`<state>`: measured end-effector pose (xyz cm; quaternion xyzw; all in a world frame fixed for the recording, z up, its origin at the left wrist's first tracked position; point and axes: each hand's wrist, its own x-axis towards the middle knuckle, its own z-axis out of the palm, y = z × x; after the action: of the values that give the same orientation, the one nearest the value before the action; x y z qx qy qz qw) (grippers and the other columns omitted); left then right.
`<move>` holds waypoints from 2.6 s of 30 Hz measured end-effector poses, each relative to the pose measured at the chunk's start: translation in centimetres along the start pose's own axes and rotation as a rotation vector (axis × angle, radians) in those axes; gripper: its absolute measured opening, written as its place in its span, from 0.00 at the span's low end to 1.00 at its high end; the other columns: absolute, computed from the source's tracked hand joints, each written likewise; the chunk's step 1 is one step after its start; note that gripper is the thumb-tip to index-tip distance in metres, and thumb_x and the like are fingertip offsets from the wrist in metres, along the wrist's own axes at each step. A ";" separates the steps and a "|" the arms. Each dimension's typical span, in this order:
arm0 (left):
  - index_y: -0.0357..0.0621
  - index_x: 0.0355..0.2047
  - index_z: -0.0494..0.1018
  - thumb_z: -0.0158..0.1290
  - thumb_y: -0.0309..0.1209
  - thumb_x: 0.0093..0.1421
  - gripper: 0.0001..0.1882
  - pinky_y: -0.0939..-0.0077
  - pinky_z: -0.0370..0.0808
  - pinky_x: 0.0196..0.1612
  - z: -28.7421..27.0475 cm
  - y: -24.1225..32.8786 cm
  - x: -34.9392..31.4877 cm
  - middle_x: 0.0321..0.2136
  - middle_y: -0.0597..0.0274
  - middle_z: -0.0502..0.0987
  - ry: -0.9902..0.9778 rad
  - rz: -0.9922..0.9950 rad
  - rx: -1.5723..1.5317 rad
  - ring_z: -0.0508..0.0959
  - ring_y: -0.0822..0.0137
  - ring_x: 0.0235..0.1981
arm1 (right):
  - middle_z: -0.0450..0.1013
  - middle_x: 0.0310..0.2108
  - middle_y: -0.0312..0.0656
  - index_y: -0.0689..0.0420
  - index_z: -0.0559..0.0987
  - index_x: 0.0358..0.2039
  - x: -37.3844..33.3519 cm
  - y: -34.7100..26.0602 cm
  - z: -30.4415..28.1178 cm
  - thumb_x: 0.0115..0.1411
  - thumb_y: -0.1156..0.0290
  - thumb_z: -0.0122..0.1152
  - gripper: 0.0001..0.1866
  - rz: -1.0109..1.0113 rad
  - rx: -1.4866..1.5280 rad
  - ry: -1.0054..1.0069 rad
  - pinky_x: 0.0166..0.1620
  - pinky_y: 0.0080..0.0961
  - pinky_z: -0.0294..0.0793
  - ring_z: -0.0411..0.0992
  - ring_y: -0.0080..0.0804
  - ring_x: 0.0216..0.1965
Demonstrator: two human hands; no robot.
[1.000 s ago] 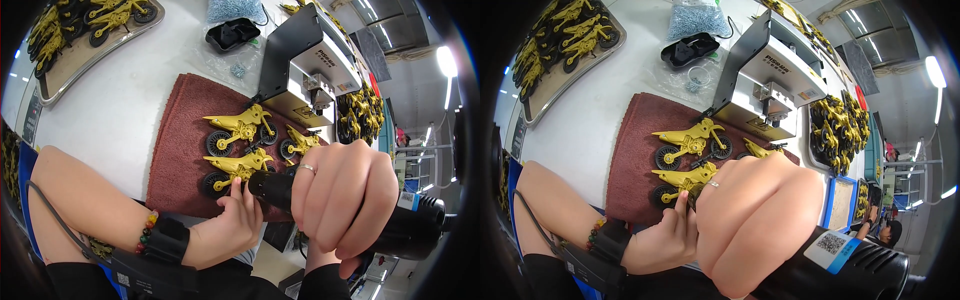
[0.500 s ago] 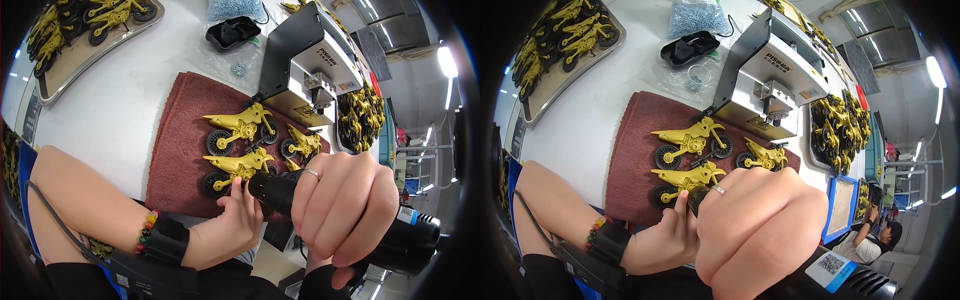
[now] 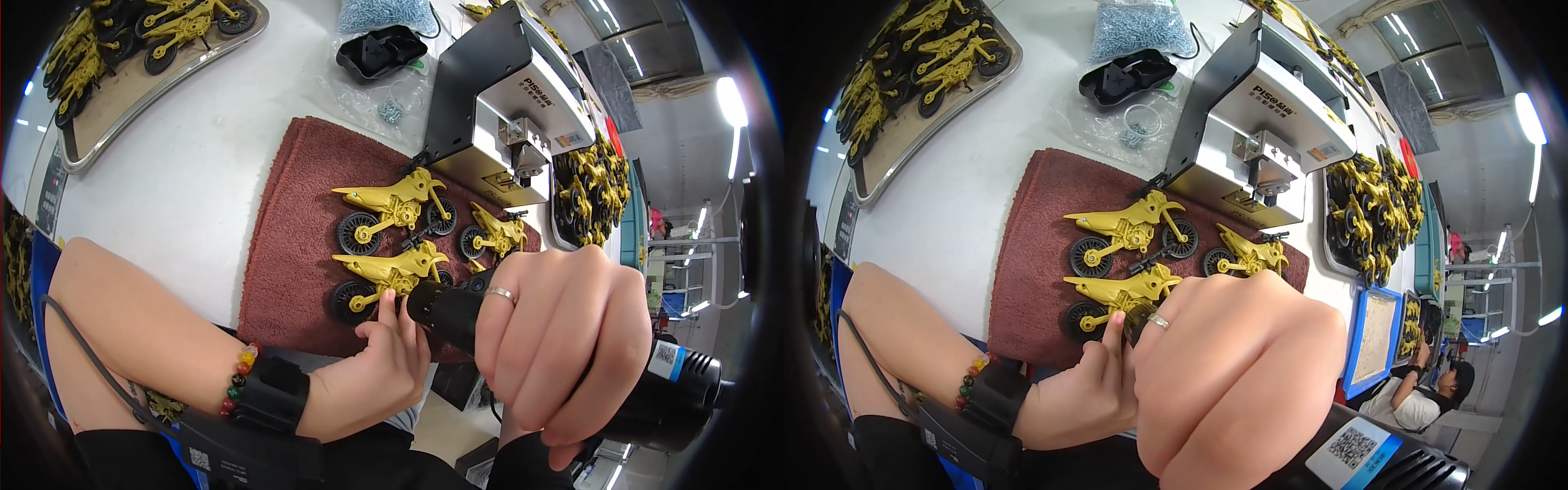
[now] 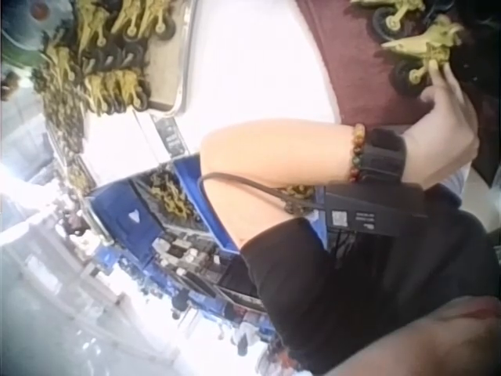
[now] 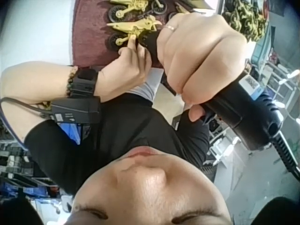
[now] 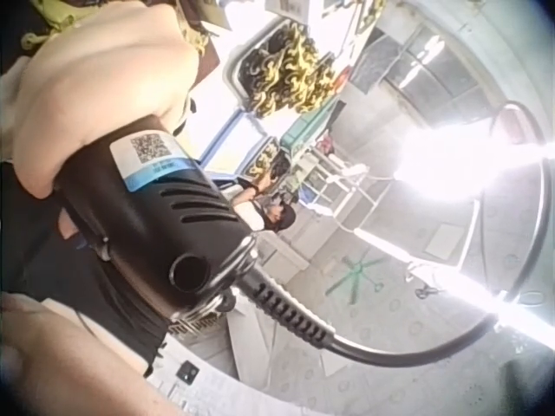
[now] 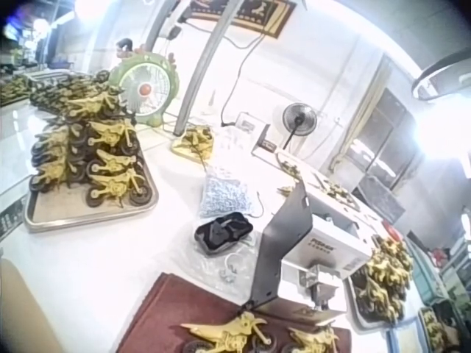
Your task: Assembling plastic toy motorcycle parts using an electric screwdriver.
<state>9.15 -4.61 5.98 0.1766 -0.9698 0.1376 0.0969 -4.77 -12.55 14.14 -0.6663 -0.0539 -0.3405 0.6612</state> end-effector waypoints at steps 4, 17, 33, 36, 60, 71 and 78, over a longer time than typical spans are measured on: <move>0.27 0.29 0.72 0.41 0.33 0.54 0.17 0.70 0.69 0.25 -0.1 0.0 0.0 0.27 0.41 0.76 -0.024 0.007 0.005 0.78 0.49 0.27 | 0.70 0.14 0.44 0.64 0.74 0.16 0.2 0.1 -0.1 0.44 0.81 0.65 0.07 0.011 0.024 -0.025 0.18 0.16 0.66 0.68 0.27 0.12; 0.29 0.30 0.72 0.43 0.31 0.51 0.15 0.75 0.65 0.21 0.5 0.0 0.0 0.32 0.37 0.76 0.047 -0.012 0.013 0.78 0.44 0.33 | 0.73 0.26 0.42 0.59 0.70 0.28 -1.0 -5.2 0.3 0.35 0.77 0.72 0.20 0.049 -0.213 0.198 0.31 0.30 0.75 0.73 0.32 0.23; 0.31 0.34 0.72 0.45 0.31 0.51 0.16 0.77 0.70 0.26 0.3 -0.1 0.3 0.34 0.40 0.76 0.077 -0.052 0.002 0.78 0.50 0.32 | 0.64 0.28 0.40 0.58 0.69 0.34 -2.8 -8.6 -5.1 0.55 0.62 0.49 0.12 -0.185 -0.634 0.787 0.34 0.29 0.61 0.64 0.29 0.23; 0.30 0.34 0.73 0.44 0.31 0.51 0.16 0.76 0.71 0.28 0.1 -0.4 0.5 0.34 0.41 0.76 0.113 -0.059 0.016 0.77 0.51 0.33 | 0.64 0.28 0.40 0.57 0.69 0.33 -2.7 -7.5 -5.7 0.54 0.61 0.49 0.12 -0.203 -0.649 0.814 0.34 0.28 0.62 0.64 0.29 0.23; 0.25 0.35 0.74 0.43 0.30 0.50 0.19 0.68 0.72 0.36 0.3 -0.4 0.5 0.36 0.35 0.75 -0.025 -0.118 0.050 0.76 0.46 0.38 | 0.63 0.24 0.37 0.55 0.61 0.32 -2.2 -2.2 1.1 0.54 0.63 0.58 0.16 0.076 -0.491 0.646 0.28 0.26 0.64 0.64 0.26 0.18; 0.24 0.36 0.73 0.44 0.31 0.48 0.21 0.72 0.70 0.33 0.1 -0.6 0.5 0.38 0.34 0.74 -0.069 -0.088 0.060 0.76 0.45 0.38 | 0.63 0.23 0.37 0.55 0.62 0.33 -2.3 -1.7 1.6 0.50 0.64 0.63 0.19 0.106 -0.518 0.627 0.28 0.27 0.65 0.65 0.28 0.18; 0.26 0.35 0.74 0.46 0.29 0.47 0.18 0.76 0.71 0.29 0.1 -0.8 0.7 0.35 0.37 0.75 -0.029 -0.054 0.050 0.76 0.47 0.36 | 0.61 0.25 0.36 0.57 0.62 0.32 -2.2 -4.7 1.7 0.51 0.67 0.57 0.14 -0.139 -0.440 0.658 0.31 0.25 0.61 0.63 0.24 0.20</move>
<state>8.82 -5.59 6.25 0.2070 -0.9622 0.1565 0.0820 -8.21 -9.61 17.15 -0.6423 0.1898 -0.5828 0.4602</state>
